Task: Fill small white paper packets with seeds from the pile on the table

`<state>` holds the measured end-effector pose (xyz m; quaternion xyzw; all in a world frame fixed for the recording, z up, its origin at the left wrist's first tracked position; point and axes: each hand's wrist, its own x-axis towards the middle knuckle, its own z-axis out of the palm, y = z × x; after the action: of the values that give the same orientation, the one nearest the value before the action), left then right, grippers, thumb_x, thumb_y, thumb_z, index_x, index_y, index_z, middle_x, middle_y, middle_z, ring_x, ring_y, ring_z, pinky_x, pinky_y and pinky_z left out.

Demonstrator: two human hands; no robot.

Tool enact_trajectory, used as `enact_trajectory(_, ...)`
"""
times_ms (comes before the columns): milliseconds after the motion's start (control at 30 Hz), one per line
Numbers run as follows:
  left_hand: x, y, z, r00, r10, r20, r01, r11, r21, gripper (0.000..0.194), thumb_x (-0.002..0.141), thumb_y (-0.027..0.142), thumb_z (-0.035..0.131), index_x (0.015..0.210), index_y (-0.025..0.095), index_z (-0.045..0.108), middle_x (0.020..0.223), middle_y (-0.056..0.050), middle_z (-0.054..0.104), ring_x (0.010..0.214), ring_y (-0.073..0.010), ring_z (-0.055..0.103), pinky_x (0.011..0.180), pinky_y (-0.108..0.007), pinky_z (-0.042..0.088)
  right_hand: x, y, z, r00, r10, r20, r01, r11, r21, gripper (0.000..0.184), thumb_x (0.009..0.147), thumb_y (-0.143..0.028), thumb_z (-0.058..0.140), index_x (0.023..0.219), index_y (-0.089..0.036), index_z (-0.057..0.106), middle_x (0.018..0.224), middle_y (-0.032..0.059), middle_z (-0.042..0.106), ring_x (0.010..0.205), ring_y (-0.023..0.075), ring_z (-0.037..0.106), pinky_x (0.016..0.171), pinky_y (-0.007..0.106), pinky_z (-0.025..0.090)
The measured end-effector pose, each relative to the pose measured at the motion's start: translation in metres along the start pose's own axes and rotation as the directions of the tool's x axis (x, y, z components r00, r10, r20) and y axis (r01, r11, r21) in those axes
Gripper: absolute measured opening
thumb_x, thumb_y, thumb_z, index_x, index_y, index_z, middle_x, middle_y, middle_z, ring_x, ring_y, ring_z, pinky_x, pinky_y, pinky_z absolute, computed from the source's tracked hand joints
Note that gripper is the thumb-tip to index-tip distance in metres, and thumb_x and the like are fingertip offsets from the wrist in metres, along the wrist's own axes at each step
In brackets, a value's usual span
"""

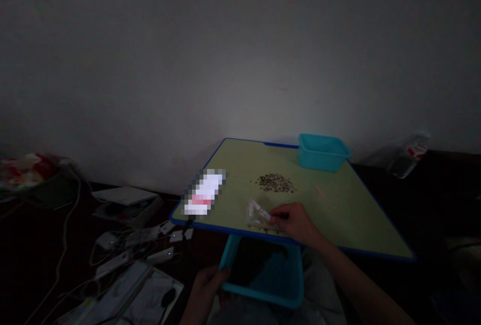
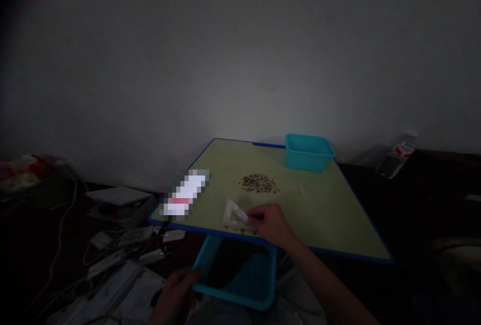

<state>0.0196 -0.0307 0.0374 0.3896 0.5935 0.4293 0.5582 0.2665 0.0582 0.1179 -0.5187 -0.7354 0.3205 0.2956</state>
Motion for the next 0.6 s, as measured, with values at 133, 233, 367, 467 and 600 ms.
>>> enact_trajectory(133,-0.0001,-0.0007,0.0003,1.000,0.010,0.006,-0.010,1.000,0.003,0.032,0.071,0.038,0.058,0.049,0.015,0.057,0.032,0.001,0.054,0.027,-0.0079,0.040,0.034,-0.019,0.023,-0.0062,-0.0033,0.0019,1.000,0.000,0.024,-0.001,0.999,0.040,0.018,0.075,-0.025,0.056,0.081,-0.020,0.072,0.071,-0.0001,0.068,0.065,0.0154,0.059,0.057,0.024,0.043)
enact_trajectory(233,0.0000,-0.0008,0.0001,1.000,0.027,0.015,-0.027,1.000,0.000,0.034,0.070,0.038,0.058,0.046,0.015,0.056,0.032,0.002,0.052,0.028,-0.0075,0.039,0.034,-0.019,0.024,-0.0087,-0.0058,0.0020,1.000,-0.004,0.011,0.003,0.997,0.073,0.018,0.075,-0.025,0.057,0.082,-0.021,0.072,0.072,-0.0002,0.068,0.065,0.0147,0.059,0.057,0.023,0.042)
enact_trajectory(367,-0.0008,0.0007,0.0003,1.000,0.026,0.014,-0.026,1.000,-0.008,0.032,0.070,0.038,0.058,0.047,0.015,0.057,0.033,0.002,0.052,0.028,-0.0080,0.040,0.033,-0.019,0.025,-0.0091,-0.0055,0.0011,1.000,-0.002,0.021,0.000,0.995,0.103,0.017,0.075,-0.024,0.058,0.081,-0.020,0.073,0.072,0.0004,0.068,0.064,0.0144,0.059,0.057,0.023,0.042)
enact_trajectory(467,-0.0023,0.0029,0.0010,1.000,0.012,0.015,-0.012,1.000,0.009,0.033,0.070,0.037,0.058,0.046,0.015,0.057,0.031,0.001,0.052,0.028,-0.0085,0.040,0.034,-0.019,0.025,-0.0091,-0.0043,0.0005,0.999,0.023,0.025,-0.025,0.994,0.108,0.017,0.073,-0.024,0.059,0.082,-0.019,0.073,0.072,0.0009,0.069,0.064,0.0144,0.059,0.057,0.023,0.043)
enact_trajectory(600,-0.0037,0.0050,0.0018,1.000,0.007,-0.018,-0.007,1.000,0.000,0.034,0.070,0.037,0.058,0.044,0.016,0.054,0.029,0.003,0.048,0.027,-0.0078,0.038,0.034,-0.019,0.023,-0.0086,-0.0057,-0.0037,0.998,0.027,0.060,-0.037,0.986,0.163,0.018,0.072,-0.027,0.062,0.084,-0.019,0.073,0.075,0.0019,0.070,0.067,0.0156,0.061,0.060,0.024,0.046)
